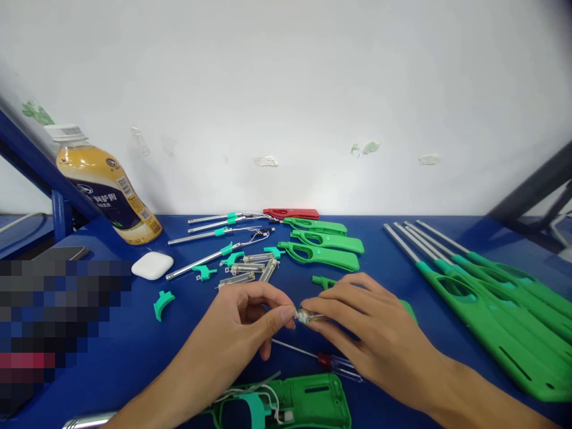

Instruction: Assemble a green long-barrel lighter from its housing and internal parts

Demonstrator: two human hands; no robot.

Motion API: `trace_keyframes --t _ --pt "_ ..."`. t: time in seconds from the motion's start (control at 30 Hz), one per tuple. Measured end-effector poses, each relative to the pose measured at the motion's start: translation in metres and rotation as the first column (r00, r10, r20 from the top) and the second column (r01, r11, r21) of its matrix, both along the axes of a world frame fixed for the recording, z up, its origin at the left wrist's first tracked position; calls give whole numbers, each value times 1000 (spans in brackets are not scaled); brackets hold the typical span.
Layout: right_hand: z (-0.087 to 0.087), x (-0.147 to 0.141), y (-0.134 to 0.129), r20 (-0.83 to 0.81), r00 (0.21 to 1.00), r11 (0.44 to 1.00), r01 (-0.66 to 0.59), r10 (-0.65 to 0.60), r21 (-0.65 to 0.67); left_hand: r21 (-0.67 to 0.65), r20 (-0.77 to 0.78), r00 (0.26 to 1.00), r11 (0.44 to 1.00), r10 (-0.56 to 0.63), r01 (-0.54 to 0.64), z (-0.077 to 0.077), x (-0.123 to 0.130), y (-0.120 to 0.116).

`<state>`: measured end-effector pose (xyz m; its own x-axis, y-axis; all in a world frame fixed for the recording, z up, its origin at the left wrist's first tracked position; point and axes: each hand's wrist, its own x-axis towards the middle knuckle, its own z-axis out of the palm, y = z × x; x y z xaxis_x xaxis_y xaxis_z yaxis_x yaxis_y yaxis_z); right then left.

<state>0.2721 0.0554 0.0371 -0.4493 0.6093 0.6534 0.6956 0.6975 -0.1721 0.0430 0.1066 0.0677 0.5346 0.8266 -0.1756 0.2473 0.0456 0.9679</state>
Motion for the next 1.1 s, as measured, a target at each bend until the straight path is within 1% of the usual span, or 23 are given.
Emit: trace_keyframes --t 0.3,0.53,0.8,1.1 --pt "2 -1 -1 5 1000 1000 -14 13 18 -79 -11 998 995 -54 53 -4 -3 -4" --pt "2 -1 -2 -4 1000 1000 -13 13 7 -67 -37 998 996 -57 55 -10 -4 -6" --pt "1 -2 -6 -1 1000 998 -27 27 -50 -87 -16 998 994 -67 65 -9 -1 -10" --pt "-2 -3 -10 -13 999 997 -34 33 -72 -93 -28 1000 996 -7 5 -8 5 -12"
